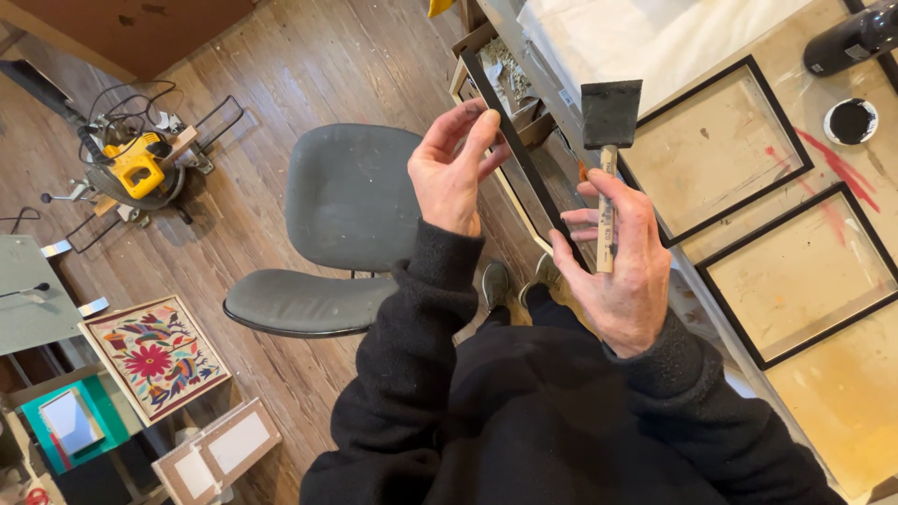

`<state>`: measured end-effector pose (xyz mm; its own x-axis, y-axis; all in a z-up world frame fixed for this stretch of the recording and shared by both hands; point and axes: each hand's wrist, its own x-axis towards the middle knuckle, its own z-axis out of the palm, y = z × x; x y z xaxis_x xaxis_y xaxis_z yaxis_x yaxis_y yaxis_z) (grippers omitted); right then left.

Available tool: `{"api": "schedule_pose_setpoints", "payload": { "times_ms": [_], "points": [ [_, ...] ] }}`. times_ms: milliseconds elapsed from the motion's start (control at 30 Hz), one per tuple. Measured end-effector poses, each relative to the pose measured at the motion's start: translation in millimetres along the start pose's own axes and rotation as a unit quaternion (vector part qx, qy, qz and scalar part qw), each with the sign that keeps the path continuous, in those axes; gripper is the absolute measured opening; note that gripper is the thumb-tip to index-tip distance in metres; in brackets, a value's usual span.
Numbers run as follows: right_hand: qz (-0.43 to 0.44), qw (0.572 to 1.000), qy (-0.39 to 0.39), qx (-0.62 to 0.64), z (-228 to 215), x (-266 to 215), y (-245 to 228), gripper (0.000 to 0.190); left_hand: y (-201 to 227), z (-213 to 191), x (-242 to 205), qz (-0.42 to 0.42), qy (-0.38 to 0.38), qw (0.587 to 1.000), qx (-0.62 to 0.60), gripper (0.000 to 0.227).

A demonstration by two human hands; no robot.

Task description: Painting the inner edges of wooden picture frames with black paint using a foam brush.

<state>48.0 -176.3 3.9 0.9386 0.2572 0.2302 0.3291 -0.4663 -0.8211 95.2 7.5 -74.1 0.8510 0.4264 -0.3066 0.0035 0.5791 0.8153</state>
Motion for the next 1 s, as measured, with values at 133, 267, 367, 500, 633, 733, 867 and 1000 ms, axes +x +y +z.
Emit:
{"api": "schedule_pose_setpoints", "payload": {
  "times_ms": [133,267,367,500,633,733,867,1000],
  "points": [
    [0.002,1.0,0.009,0.011,4,3,-1,0.074,-1,1,-31,-0.023,-0.001,1.0,0.008,0.032],
    [0.015,1.0,0.011,0.025,8,5,1,0.076,-26,-4,-61,-0.046,-0.018,0.999,-0.002,0.038],
    [0.015,1.0,0.008,0.025,11,4,1,0.077,-34,-6,-71,-0.036,-0.034,0.999,-0.019,0.042],
    [0.003,0.999,-0.003,0.035,9,11,0,0.078,-32,-9,-66,-0.027,-0.044,0.998,-0.031,0.045],
    [-0.011,0.999,-0.009,0.047,-21,11,25,0.07,-24,-11,-61,-0.039,-0.054,0.997,-0.036,0.045],
    [-0.098,0.995,0.013,-0.014,-54,17,47,0.034,-18,-17,-63,-0.066,-0.062,0.995,-0.045,0.044],
    [-0.018,0.984,0.062,0.167,-81,20,79,0.012,-7,-17,-64,-0.113,-0.103,0.987,-0.045,0.045],
    [0.01,0.977,-0.018,0.213,-76,62,68,0.024,0,-15,-69,-0.137,-0.132,0.981,-0.025,0.045]
  ]
}}
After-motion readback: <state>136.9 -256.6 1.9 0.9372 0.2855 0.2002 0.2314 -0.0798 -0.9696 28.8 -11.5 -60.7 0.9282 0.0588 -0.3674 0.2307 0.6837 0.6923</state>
